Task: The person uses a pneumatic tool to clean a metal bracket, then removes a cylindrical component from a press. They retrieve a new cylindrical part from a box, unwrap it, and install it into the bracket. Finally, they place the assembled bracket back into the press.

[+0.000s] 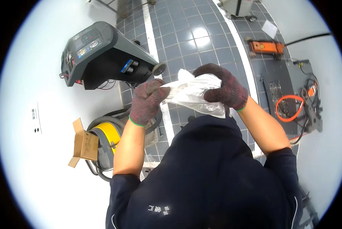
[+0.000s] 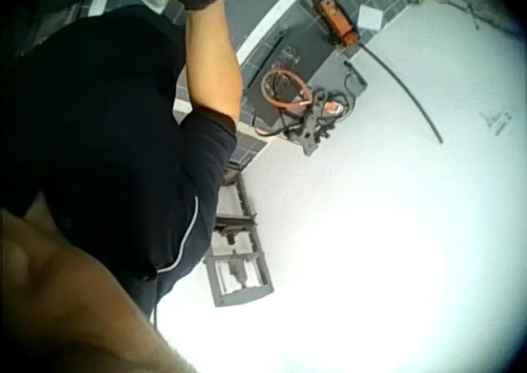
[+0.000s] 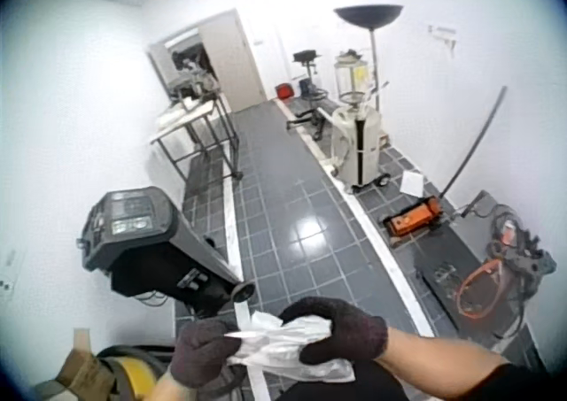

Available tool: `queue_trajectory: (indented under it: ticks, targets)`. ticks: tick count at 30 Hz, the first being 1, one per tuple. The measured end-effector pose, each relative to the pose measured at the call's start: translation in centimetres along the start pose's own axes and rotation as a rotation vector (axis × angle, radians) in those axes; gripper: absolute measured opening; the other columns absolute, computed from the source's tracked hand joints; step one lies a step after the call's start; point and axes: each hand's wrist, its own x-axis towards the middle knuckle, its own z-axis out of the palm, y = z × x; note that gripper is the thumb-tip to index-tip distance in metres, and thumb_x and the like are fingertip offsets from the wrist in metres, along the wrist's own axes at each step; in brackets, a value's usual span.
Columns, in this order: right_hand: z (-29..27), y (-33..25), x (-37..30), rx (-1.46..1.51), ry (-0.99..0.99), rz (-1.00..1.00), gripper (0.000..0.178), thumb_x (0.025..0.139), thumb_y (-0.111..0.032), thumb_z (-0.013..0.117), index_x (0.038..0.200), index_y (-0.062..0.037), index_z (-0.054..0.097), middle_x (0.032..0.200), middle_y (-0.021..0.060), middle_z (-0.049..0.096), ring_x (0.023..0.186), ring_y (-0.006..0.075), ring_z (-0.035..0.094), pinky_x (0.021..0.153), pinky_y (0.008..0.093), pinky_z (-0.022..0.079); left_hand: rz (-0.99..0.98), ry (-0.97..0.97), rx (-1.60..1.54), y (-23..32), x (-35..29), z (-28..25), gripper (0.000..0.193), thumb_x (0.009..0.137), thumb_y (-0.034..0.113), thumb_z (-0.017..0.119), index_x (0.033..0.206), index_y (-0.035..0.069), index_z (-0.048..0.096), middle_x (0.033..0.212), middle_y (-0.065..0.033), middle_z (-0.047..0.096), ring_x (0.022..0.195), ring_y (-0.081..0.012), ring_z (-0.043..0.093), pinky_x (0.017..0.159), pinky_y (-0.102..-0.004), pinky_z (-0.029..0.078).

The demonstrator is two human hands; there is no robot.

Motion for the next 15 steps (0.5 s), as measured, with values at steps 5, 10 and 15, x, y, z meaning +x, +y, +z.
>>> queue_trajectory:
  ticks: [5,10,15]
  targets:
    - [-2.7,0.3,0.7,-0.271,0.014,0.117,0.064,0.076,-0.020,0.094,0.135,-0.0060,0.073,0.129,0.0121,0.076,0.123,0.0268,0.072,0.110,0.0418,0.055,-0.367,-0.038,-0.150,5.7,3.4,0.8,0.045,0.084,0.022,0.087,0.120,0.002,0.070,0.117,-0.0117,0.068,0.109,-0.0241,0.068,0.101,-0.0401,0.054]
    - [-4.4,-0.3,2.0,-0.262,-0.098,0.086,0.065,0.071,-0.017,0.092,0.132,-0.0053,0.074,0.126,0.0123,0.076,0.120,0.0280,0.072,0.109,0.0416,0.054,-0.286,-0.052,0.180,6.6,6.1,3.0,0.042,0.089,0.040,0.090,0.096,0.002,0.075,0.094,-0.0186,0.070,0.086,-0.0416,0.068,0.074,-0.0444,0.055]
    - [-4.9,2.3,2.0,0.313,-0.184,0.186,0.077,0.058,-0.026,0.087,0.128,0.0005,0.069,0.122,0.0118,0.074,0.115,0.0267,0.072,0.104,0.0394,0.056,-0.085,0.140,0.045,2.7,2.7,3.1,0.028,0.097,0.031,0.082,0.099,0.003,0.079,0.089,-0.0123,0.073,0.083,-0.0286,0.075,0.073,-0.0366,0.057]
